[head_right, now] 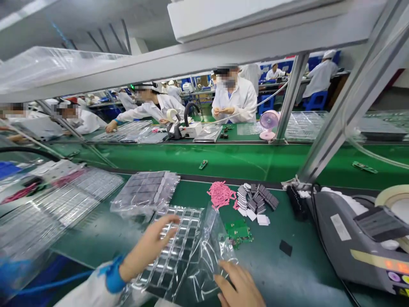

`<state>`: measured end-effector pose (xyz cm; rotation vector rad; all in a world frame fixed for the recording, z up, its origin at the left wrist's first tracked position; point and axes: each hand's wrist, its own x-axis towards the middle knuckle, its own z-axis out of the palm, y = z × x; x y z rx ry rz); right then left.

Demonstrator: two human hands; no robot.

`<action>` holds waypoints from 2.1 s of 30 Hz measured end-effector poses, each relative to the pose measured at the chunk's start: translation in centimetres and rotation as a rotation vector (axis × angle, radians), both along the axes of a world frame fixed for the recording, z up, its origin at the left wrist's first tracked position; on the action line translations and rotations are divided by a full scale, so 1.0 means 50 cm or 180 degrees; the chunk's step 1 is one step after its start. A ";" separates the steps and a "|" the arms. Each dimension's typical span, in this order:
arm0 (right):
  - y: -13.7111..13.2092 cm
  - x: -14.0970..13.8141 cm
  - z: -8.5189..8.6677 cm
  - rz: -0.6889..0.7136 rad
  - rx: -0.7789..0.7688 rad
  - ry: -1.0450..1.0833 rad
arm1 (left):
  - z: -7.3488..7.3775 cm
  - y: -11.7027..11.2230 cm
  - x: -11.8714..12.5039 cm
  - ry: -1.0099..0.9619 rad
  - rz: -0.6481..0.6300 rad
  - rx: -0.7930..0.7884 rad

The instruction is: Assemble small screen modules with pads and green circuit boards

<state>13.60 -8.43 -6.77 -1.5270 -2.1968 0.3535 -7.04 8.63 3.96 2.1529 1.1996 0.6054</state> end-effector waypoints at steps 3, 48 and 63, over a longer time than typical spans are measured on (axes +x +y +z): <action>0.032 -0.037 0.040 0.0391 -0.0452 -0.0028 | -0.099 -0.082 -0.030 0.0442 -0.0264 0.0060; -0.061 0.032 0.128 -0.0870 0.0711 0.1204 | -0.015 -0.115 0.175 -0.0388 -0.2586 -0.2650; -0.034 0.153 0.006 -0.2686 0.1037 0.0447 | -0.074 -0.162 0.222 -0.1975 -0.0343 -0.4732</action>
